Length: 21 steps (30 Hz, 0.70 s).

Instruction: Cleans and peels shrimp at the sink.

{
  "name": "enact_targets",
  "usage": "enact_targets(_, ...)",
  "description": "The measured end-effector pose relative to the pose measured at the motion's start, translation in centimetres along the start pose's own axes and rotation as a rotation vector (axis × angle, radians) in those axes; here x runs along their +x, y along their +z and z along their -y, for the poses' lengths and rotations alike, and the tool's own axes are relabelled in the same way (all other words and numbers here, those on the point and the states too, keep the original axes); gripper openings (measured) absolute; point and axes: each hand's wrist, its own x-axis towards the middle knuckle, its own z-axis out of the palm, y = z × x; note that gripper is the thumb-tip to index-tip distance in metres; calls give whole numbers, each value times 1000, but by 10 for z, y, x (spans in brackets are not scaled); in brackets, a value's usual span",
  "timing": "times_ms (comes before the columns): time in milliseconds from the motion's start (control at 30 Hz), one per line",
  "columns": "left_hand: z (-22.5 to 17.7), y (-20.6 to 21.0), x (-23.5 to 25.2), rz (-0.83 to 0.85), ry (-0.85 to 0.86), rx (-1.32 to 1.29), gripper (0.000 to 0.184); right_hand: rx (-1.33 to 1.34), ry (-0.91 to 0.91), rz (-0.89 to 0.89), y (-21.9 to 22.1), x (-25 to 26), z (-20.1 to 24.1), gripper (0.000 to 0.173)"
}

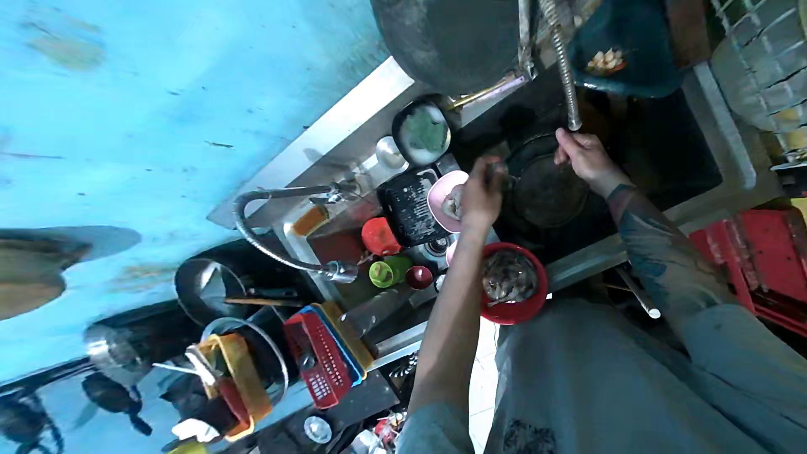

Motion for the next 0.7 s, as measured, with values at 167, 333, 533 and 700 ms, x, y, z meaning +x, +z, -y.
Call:
enact_targets(167, 49, -51, -21, 9, -93, 265, 33, 147, 132, -95, 6, 12, -8, 45)
enact_targets(333, 83, -40, -25, -3, -32, 322, 31, 38, 264, -134, 14, 11, -4, 45)
enact_targets(533, 71, -43, -61, -206, 71, 257, 33, -148, 201, -71, 17, 8, -25, 39)
enact_targets(700, 39, -30, -146, -71, -12, 223, 28, -180, 246, -5, 12, -2, -48, 40)
